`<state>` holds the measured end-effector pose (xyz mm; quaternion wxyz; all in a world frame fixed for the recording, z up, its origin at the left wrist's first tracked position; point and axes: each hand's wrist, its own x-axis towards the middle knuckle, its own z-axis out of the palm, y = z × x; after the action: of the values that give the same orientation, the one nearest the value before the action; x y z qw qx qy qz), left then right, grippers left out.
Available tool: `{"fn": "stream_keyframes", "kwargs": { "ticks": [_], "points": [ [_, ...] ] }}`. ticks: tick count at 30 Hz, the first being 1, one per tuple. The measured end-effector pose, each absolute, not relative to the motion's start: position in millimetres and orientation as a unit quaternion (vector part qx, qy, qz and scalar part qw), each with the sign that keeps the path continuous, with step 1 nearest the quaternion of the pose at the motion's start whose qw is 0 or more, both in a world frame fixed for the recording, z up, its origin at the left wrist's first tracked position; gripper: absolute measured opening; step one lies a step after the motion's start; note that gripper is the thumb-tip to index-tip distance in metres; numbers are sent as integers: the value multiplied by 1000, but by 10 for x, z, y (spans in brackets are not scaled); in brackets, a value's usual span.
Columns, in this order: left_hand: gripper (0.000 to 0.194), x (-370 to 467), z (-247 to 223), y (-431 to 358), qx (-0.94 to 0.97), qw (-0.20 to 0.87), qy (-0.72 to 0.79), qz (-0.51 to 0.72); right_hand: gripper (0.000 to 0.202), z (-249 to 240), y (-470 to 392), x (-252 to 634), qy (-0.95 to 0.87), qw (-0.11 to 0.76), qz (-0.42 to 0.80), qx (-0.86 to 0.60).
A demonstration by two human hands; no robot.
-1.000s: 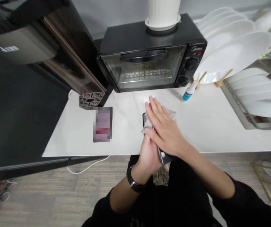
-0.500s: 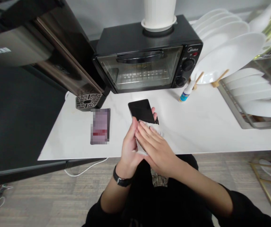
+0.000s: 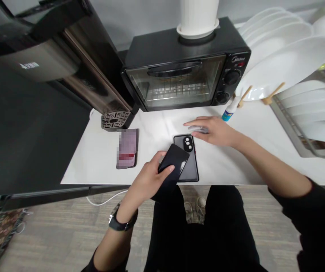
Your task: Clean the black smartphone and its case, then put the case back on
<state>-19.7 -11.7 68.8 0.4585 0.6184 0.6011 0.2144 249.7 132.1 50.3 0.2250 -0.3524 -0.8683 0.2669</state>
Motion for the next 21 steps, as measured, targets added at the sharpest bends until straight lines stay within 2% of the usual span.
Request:
{"fn": "stream_keyframes", "kwargs": {
  "ticks": [3,10,15,19,21],
  "points": [
    [51,-125,671,-52,648,373,651,132,47,321,1493,2374,-902,132,270,-312],
    [57,-76,628,64,682,251,683,77,50,177,1462,2431,-875,118,339,-325],
    [60,-157,646,43,693,225,680,82,42,243,1534,2585,-827,154,428,-331],
    [61,-206,608,16,704,222,667,107,25,287,1503,2590,-796,206,444,-357],
    [62,-227,578,16,711,224,654,131,29,307,1454,2562,-799,208,447,-343]
  ]
}}
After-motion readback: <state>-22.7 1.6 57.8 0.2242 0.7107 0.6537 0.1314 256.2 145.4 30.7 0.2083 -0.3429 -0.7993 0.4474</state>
